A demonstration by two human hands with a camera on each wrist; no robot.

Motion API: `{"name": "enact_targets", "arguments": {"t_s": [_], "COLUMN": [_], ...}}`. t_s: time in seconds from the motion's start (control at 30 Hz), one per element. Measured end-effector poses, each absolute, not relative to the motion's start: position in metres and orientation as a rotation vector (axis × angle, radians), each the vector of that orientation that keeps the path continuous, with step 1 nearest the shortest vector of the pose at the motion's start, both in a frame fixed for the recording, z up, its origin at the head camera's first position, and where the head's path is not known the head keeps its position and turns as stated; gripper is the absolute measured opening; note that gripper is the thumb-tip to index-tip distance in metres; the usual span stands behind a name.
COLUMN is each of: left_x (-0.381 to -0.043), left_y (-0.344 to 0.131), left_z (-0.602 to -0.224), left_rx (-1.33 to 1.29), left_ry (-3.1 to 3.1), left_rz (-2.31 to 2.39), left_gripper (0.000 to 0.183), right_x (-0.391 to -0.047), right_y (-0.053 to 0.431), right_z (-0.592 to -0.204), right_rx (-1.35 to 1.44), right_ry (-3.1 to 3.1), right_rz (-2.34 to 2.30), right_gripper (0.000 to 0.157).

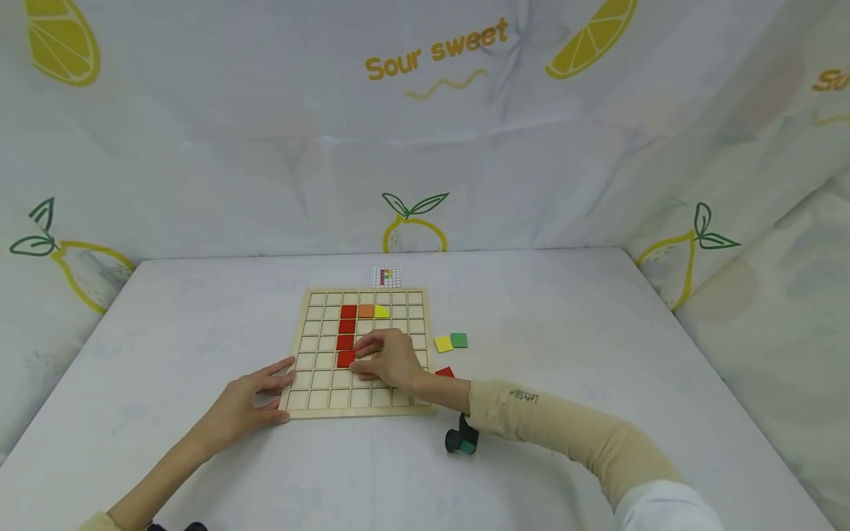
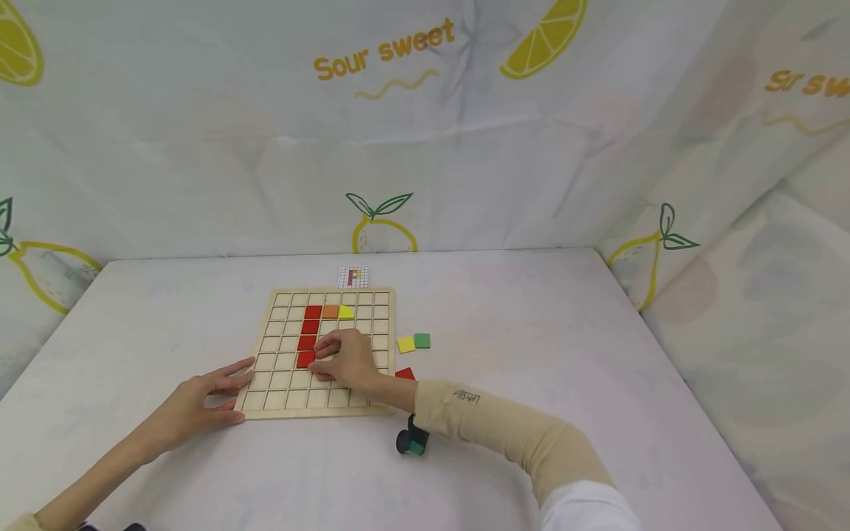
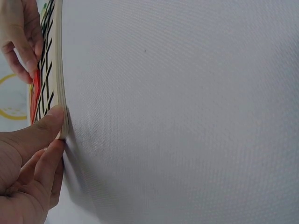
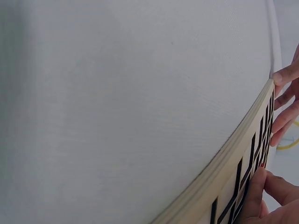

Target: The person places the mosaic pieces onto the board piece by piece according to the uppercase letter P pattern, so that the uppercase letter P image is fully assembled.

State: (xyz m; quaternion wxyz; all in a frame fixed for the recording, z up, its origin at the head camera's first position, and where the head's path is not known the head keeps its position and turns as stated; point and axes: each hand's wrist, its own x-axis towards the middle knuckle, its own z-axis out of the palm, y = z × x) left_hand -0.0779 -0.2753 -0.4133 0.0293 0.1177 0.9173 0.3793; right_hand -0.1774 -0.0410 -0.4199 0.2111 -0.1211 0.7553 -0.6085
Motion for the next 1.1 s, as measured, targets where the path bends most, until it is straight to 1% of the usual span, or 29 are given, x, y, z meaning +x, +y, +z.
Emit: {"name": "enact_targets", "arguments": {"t_s": [0.47,0.63,0.83,0.97,1.1], "left_x": [-0.078,-0.078,-0.078,-0.078,-0.078], "left_y": [-0.275,-0.275,-0.276,-0.275,-0.276], "left_z": [-0.414,-0.414,-0.414,-0.413,-0.413], "left_rx": [0.354,0.375,0.404,0.383,0.346], "left_ry": [2.822,2.837,2.865,2.859,2.828], "left_rz": [1.185,1.175,1.143,1.139,1.18], "left_gripper": [0.062,0.062,0.061,0.062,0.062], "right_x": [-0.177,-0.178,-0.18,-0.183,-0.183], "right_y": [-0.04,-0.029,0.014,0.052,0.083], "right_z": [-0.419,-0.413,-0.397,-0.397,-0.398], "right_rx": [-0.364,-0.395,-0.368,-0.399,-0.351], "right_ry": [2.075,2.047,2.008,2.028,2.061], "right_rz": [-1.681,-1.699,-1.737,-1.736,-1.73], "right_gripper": [0.02,0.021,0.029,0.035,0.038]}}
